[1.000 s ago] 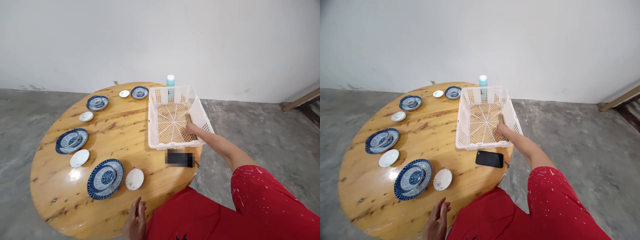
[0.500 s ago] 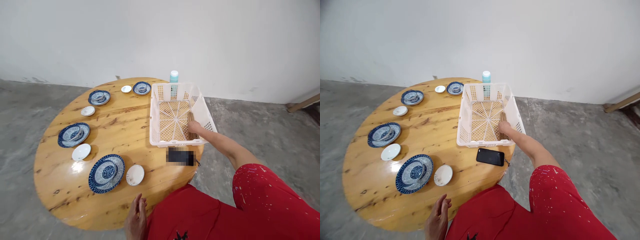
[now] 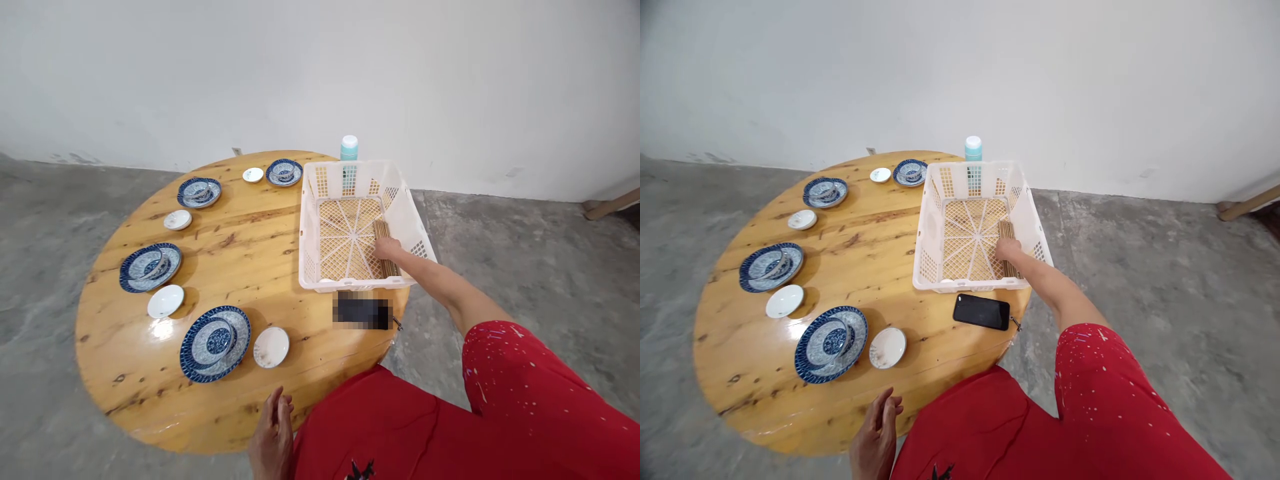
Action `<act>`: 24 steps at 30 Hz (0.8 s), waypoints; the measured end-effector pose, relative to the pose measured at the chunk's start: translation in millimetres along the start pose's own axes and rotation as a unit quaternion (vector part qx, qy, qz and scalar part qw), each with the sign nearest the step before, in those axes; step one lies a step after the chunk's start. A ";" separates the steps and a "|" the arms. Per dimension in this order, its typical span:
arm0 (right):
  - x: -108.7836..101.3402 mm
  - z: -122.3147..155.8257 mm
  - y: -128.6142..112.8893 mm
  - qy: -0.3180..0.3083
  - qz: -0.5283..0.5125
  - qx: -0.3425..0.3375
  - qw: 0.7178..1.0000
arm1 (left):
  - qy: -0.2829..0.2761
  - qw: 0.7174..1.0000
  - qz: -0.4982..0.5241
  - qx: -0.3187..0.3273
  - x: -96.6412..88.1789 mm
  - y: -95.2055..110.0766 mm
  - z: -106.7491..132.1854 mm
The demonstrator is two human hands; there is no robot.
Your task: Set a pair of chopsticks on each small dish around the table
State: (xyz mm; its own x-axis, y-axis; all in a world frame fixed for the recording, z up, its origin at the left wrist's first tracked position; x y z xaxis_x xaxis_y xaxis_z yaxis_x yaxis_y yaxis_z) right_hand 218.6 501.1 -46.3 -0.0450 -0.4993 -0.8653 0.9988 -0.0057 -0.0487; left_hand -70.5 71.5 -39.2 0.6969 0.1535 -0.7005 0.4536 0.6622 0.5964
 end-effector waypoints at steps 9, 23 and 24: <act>-4.6 -1.2 10.9 0.014 -0.029 0.027 0.999 | 0.008 1.000 -0.005 0.026 6.9 -3.9 -4.2; 10.3 -2.3 6.4 -0.003 -0.013 0.010 1.000 | 0.008 1.000 0.005 0.000 2.8 -4.5 -4.1; 9.1 -3.4 7.6 -0.001 -0.018 0.018 1.000 | 0.009 1.000 0.004 -0.002 3.4 -5.9 -4.4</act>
State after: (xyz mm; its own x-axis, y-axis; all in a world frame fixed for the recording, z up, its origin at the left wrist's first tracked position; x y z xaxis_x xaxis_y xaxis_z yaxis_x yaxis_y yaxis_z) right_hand 225.8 499.5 -56.2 -0.0808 -0.5000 -0.8623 0.9966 -0.0553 -0.0613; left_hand -73.3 71.3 -46.9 0.6911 0.1719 -0.7020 0.4453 0.6638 0.6009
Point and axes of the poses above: each hand's wrist, its own z-axis away from the middle knuckle, its own x-axis out of the palm, y = z × x, the point moved 4 cm from there along -z, towards the middle knuckle, and after that the axes turned 8 degrees about -z, right-handed, at the moved point
